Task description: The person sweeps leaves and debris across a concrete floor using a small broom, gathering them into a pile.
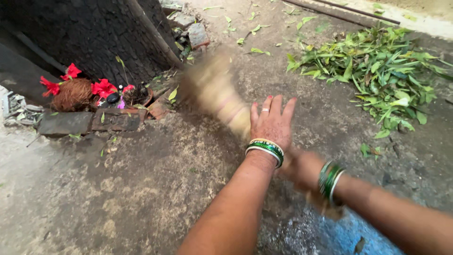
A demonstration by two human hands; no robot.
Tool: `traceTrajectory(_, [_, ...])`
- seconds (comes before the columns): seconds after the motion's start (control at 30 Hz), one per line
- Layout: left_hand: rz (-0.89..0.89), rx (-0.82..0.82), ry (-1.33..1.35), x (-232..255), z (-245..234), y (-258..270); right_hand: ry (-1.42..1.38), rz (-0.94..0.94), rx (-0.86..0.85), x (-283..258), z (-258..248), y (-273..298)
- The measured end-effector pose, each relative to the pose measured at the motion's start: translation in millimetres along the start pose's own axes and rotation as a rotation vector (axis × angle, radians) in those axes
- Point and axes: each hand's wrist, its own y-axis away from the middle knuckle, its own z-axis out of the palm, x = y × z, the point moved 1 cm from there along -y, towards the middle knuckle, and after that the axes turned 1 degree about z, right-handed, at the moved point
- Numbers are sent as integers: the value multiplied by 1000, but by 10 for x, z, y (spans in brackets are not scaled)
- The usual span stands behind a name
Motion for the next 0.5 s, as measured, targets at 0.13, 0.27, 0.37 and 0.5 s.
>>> traceTrajectory(0.13, [12, 5, 7, -36, 16, -293, 272, -139, -312, -211, 414, 27])
traceTrajectory(0.27, [63, 32, 16, -90, 145, -558, 189, 3, -123, 112, 129, -529])
traceTrajectory(0.37, [54, 12, 13, -167, 168, -745, -140, 266, -2, 491, -338, -868])
traceTrajectory(0.5, [24, 16, 21, -275, 171, -940, -76, 418, 206, 532, -826, -1077])
